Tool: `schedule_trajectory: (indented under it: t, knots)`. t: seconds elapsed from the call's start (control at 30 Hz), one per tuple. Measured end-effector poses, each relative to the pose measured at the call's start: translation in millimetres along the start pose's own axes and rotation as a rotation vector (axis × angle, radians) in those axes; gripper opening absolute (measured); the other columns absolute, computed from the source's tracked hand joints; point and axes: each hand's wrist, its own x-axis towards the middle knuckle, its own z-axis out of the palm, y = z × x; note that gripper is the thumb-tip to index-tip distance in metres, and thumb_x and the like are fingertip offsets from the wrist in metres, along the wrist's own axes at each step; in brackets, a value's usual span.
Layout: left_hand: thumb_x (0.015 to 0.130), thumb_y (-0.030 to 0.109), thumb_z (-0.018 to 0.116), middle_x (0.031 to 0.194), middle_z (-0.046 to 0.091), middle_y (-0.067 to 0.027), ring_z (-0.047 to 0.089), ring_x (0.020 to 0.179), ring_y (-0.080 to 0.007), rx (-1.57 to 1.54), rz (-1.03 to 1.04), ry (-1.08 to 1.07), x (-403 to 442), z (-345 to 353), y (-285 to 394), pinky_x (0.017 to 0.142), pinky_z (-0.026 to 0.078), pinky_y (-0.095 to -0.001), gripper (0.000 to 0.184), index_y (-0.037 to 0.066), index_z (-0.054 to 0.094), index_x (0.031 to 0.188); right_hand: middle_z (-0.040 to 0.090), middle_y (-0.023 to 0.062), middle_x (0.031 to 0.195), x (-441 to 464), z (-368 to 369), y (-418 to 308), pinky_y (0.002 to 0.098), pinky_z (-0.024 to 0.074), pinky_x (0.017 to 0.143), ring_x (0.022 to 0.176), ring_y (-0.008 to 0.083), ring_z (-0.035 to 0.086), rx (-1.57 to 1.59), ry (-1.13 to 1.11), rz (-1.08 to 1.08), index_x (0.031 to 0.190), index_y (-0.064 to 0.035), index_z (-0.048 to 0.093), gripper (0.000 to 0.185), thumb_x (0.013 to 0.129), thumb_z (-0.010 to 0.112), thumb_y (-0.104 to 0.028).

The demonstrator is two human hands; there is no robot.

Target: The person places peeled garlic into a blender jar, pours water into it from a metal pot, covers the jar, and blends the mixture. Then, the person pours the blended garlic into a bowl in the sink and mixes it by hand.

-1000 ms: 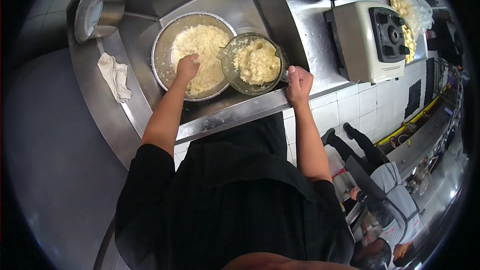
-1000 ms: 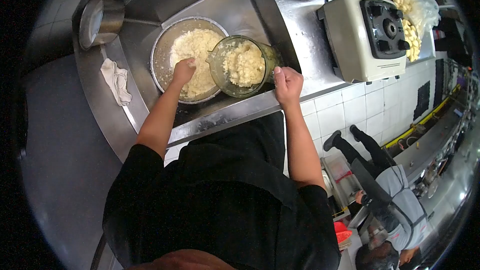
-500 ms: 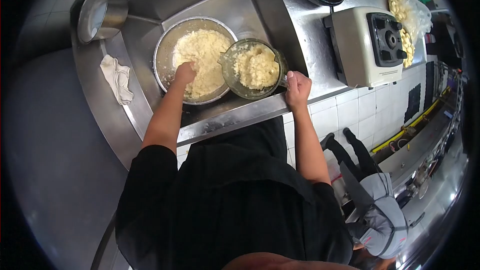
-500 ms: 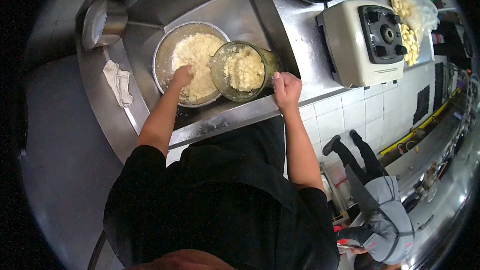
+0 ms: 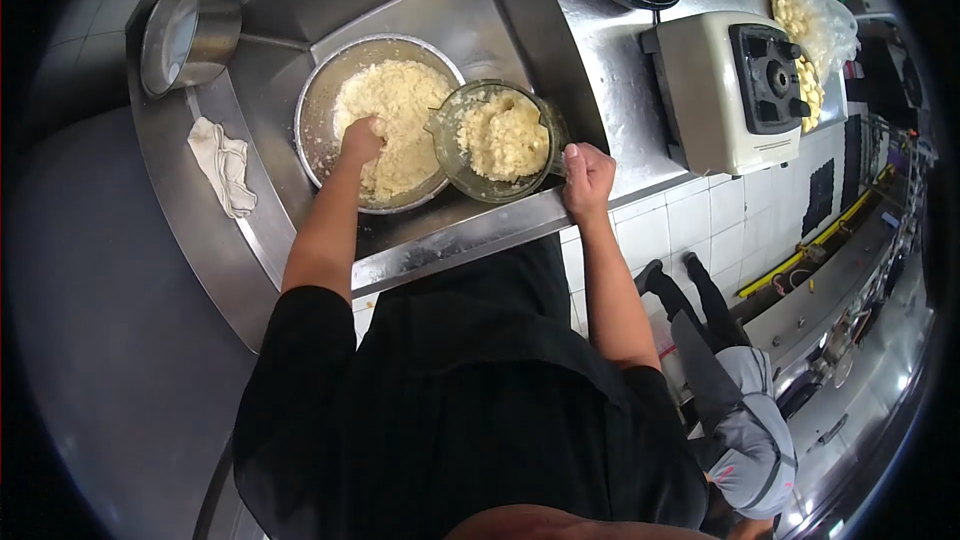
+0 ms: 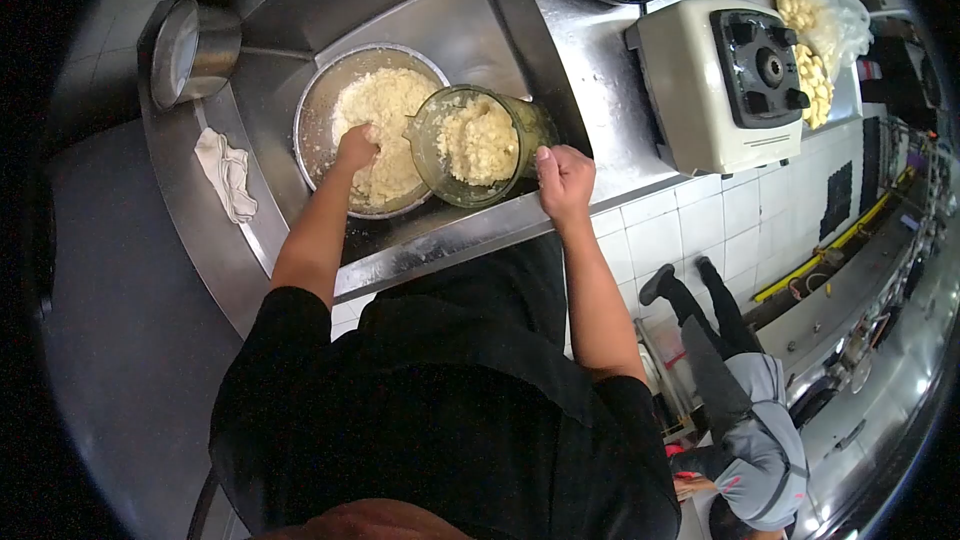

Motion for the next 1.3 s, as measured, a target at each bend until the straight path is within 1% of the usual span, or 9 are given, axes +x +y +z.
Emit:
schedule_trajectory:
  t: [0.27,0.4,0.5,0.63,0.87,0.93,1.07,1.23,1.3]
  knots:
    - [0.072,0.010,0.064,0.097,0.062,-0.0202,0.060,0.091,-0.0320,-0.071,0.092,0.171,-37.3,-42.8,-15.8,0.079,0.047,-0.0345,0.032,0.009,0.062,0.104,0.039,0.0137,0.048,0.7,-0.6,0.3,0.0376,0.0303,0.045,0.045,0.0286,0.041,-0.023,0.019,-0.008,0.052,0.0019,0.042,0.040,0.084,0.052,-0.021]
    - [0.076,0.009,0.063,0.093,0.063,-0.0196,0.061,0.084,-0.0313,-0.229,-0.068,0.158,-43.4,-47.2,-17.4,0.074,0.047,-0.0342,0.021,0.008,0.062,0.097,0.041,0.0143,0.049,0.8,-1.0,-0.4,0.0376,0.0310,0.045,0.045,0.0291,0.042,-0.022,0.013,-0.003,0.052,0.0017,0.043,0.040,0.084,0.052,-0.021]
    - [0.078,0.007,0.060,0.091,0.063,-0.0191,0.062,0.084,-0.0294,-0.342,-0.147,0.169,-53.4,-58.3,3.1,0.073,0.047,-0.0344,0.018,0.007,0.062,0.095,0.036,0.0100,0.048,0.2,0.6,-0.7,0.0347,0.0270,0.045,0.044,0.0205,0.035,0.004,0.027,-0.032,0.053,0.0014,0.039,0.041,0.087,0.049,-0.021]
    - [0.079,0.004,0.055,0.088,0.064,-0.0185,0.064,0.081,-0.0246,-0.534,-0.246,0.162,-57.4,-68.4,15.0,0.068,0.048,-0.0350,0.019,0.007,0.062,0.097,0.041,0.0151,0.049,1.0,-1.4,-3.6,0.0381,0.0322,0.046,0.045,0.0300,0.044,-0.009,0.021,0.001,0.052,0.0017,0.044,0.040,0.084,0.052,-0.021]
    - [0.078,-0.004,0.042,0.085,0.063,-0.0162,0.063,0.069,-0.0177,-0.309,0.159,0.368,-46.3,-67.4,-28.7,0.056,0.050,-0.0284,0.029,0.007,0.061,0.098,0.043,0.0162,0.049,-0.8,-0.1,1.2,0.0392,0.0332,0.045,0.045,0.0315,0.045,-0.011,0.038,-0.011,0.052,0.0011,0.046,0.039,0.082,0.054,-0.023]
    - [0.082,-0.001,0.044,0.084,0.062,-0.0121,0.061,0.071,-0.0173,-0.690,-0.104,0.101,-71.6,-89.6,4.3,0.061,0.050,-0.0275,0.025,0.005,0.057,0.101,0.044,0.0163,0.049,-0.6,0.0,0.3,0.0394,0.0337,0.045,0.045,0.0316,0.046,-0.013,0.040,-0.011,0.052,0.0010,0.046,0.039,0.082,0.054,-0.023]
    - [0.085,0.001,0.045,0.083,0.059,-0.0092,0.059,0.071,-0.0165,-0.829,-0.079,0.096,-94.8,-114.2,36.6,0.063,0.049,-0.0277,0.021,0.004,0.053,0.104,0.045,0.0166,0.049,-0.4,-1.0,-2.0,0.0398,0.0344,0.045,0.046,0.0320,0.047,-0.030,0.038,-0.013,0.052,0.0009,0.048,0.038,0.081,0.055,-0.023]
    - [0.088,0.007,0.048,0.090,0.058,-0.0066,0.059,0.077,-0.0157,-0.950,0.272,-0.186,-149.4,-141.4,145.0,0.065,0.049,-0.0273,0.018,0.005,0.051,0.106,0.046,0.0172,0.049,-0.1,-1.7,-3.6,0.0396,0.0351,0.045,0.046,0.0327,0.048,-0.069,0.033,-0.007,0.052,0.0009,0.050,0.038,0.081,0.054,-0.023]
    - [0.087,0.010,0.051,0.097,0.059,-0.0066,0.058,0.085,-0.0153,-0.687,0.489,-0.235,-157.8,-120.5,184.2,0.071,0.048,-0.0268,0.022,0.006,0.052,0.109,0.046,0.0174,0.050,-1.2,0.1,-2.7,0.0397,0.0353,0.046,0.046,0.0328,0.048,-0.071,0.036,-0.006,0.053,0.0010,0.050,0.038,0.081,0.054,-0.024]
